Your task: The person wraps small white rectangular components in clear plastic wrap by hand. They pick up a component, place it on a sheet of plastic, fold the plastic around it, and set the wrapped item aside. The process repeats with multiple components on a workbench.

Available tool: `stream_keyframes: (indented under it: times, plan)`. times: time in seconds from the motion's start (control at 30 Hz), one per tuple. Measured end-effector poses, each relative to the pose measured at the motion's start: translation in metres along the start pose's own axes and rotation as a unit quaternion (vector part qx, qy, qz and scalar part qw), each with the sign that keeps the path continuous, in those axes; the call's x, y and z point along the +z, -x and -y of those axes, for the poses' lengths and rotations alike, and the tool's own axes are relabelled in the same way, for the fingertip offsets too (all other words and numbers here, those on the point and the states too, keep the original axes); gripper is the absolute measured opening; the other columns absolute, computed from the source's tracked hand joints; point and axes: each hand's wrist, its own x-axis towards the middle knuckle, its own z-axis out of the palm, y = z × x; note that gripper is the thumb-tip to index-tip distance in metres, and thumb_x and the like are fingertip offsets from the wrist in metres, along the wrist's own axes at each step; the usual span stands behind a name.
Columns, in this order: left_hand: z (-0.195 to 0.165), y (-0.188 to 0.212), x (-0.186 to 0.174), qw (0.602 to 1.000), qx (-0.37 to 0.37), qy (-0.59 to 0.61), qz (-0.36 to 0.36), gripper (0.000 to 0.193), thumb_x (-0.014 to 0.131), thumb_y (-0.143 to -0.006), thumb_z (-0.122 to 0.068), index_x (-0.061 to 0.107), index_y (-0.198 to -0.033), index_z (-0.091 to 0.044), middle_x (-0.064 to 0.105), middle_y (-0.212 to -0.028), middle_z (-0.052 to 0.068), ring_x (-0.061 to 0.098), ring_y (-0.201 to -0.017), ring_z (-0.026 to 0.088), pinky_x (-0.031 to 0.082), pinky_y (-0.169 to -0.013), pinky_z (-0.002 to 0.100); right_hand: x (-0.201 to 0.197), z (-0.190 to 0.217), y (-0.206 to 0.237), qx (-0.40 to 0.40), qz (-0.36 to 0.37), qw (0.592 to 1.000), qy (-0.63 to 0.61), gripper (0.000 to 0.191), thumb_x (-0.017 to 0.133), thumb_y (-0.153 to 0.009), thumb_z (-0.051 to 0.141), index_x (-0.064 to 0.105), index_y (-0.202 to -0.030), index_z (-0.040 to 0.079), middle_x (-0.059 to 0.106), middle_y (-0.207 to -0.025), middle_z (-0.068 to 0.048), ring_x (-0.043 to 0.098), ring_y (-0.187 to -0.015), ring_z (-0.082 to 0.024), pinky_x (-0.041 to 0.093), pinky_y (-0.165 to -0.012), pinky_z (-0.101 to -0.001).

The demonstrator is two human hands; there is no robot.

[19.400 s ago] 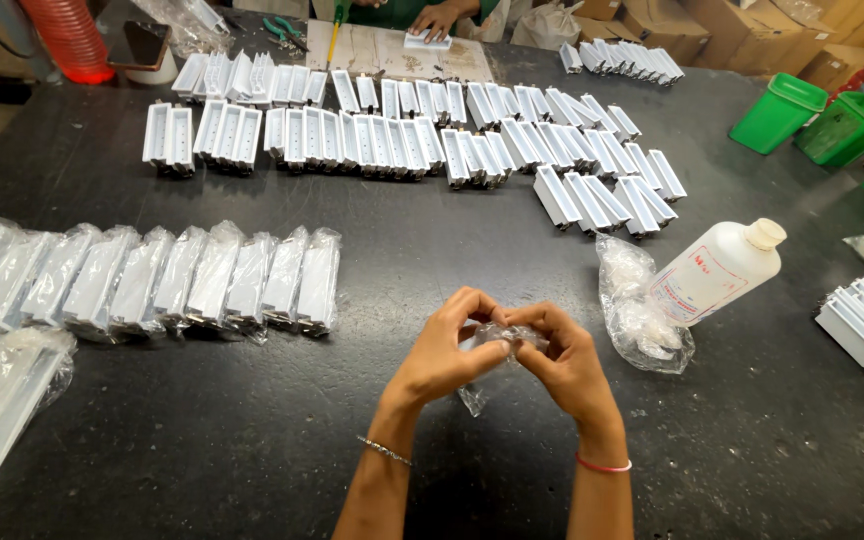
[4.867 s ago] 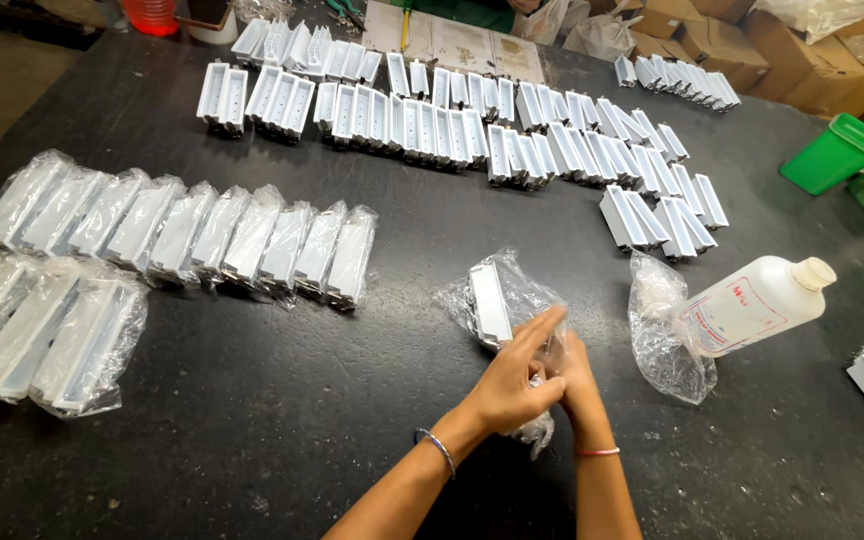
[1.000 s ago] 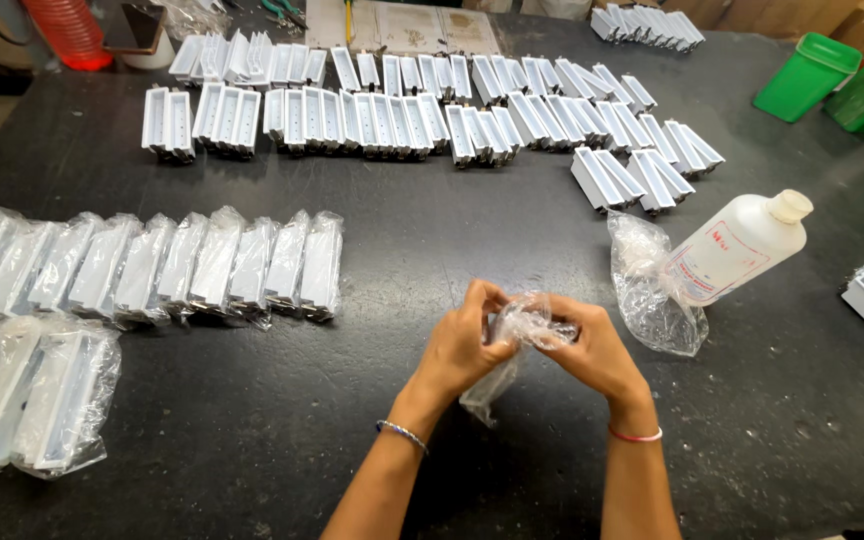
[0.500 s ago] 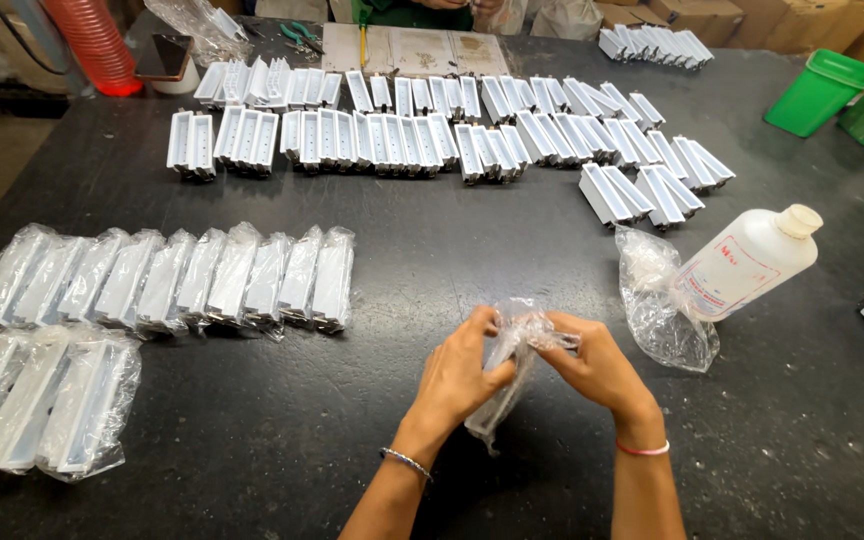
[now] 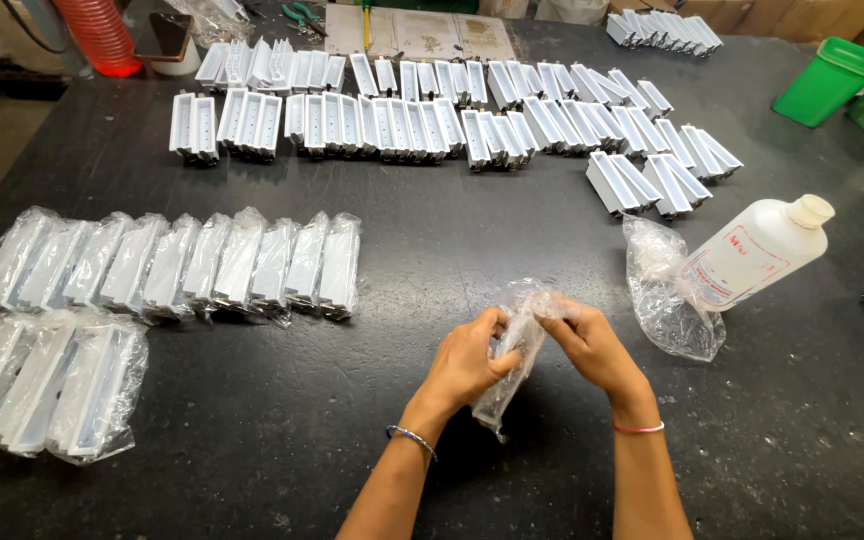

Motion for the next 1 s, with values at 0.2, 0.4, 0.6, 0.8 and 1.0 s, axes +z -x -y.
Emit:
stream_keyframes:
  times: [0.2, 0.4, 0.6, 0.8, 1.0]
  plan:
    - [-0.011, 0.005, -0.002, 0.999, 0.037, 0.013, -0.006, 0.054, 0.074, -0.077, -0.022, 0.055, -0.127, -0.010, 0.075, -0.110, 0.014, 0.076, -0.095, 0.029, 0.059, -0.086, 0.038, -0.008, -0.021, -0.003, 0.126, -0.001, 0.990, -0.062, 0.032, 0.064, -0.097, 0.021, 0.071, -0.122, 0.002, 0.077, -0.110, -0.007, 0.068, -0.103, -0.014, 0.055, -0.092, -0.0325]
    - [-0.023, 0.010, -0.007, 0.998, 0.067, 0.015, -0.003, 0.083, 0.070, -0.079, -0.016, 0.037, -0.152, -0.031, 0.076, -0.107, 0.008, 0.076, -0.089, 0.030, 0.060, -0.081, 0.039, -0.009, -0.029, -0.005, 0.112, 0.003, 0.987, -0.111, 0.031, 0.069, -0.092, 0.016, 0.069, -0.120, 0.004, 0.075, -0.109, -0.005, 0.068, -0.102, -0.013, 0.055, -0.091, -0.0311]
    - [-0.020, 0.015, -0.004, 0.988, 0.150, 0.025, -0.042, 0.070, 0.072, -0.081, -0.009, 0.052, -0.142, -0.036, 0.075, -0.110, 0.006, 0.075, -0.098, 0.028, 0.060, -0.084, 0.040, -0.004, -0.021, -0.009, 0.125, -0.025, 0.980, -0.151, 0.015, 0.071, -0.091, 0.008, 0.069, -0.105, 0.005, 0.069, -0.091, 0.000, 0.062, -0.086, -0.008, 0.049, -0.078, -0.0257]
    - [-0.016, 0.013, -0.004, 0.986, 0.157, 0.037, -0.042, 0.062, 0.071, -0.083, -0.010, 0.054, -0.138, -0.030, 0.072, -0.116, 0.007, 0.073, -0.102, 0.028, 0.059, -0.086, 0.040, -0.001, -0.018, -0.008, 0.131, -0.029, 0.974, -0.182, 0.011, 0.071, -0.088, 0.008, 0.071, -0.099, 0.008, 0.068, -0.085, 0.002, 0.060, -0.082, -0.007, 0.048, -0.075, -0.0238]
    - [-0.014, 0.013, -0.003, 0.985, 0.161, 0.040, -0.048, 0.053, 0.074, -0.083, -0.013, 0.059, -0.133, -0.022, 0.071, -0.118, 0.007, 0.073, -0.102, 0.026, 0.059, -0.087, 0.039, -0.003, -0.014, -0.007, 0.121, -0.023, 0.974, -0.191, 0.015, 0.073, -0.088, 0.008, 0.074, -0.103, 0.007, 0.071, -0.089, -0.001, 0.064, -0.086, -0.010, 0.053, -0.083, -0.0264]
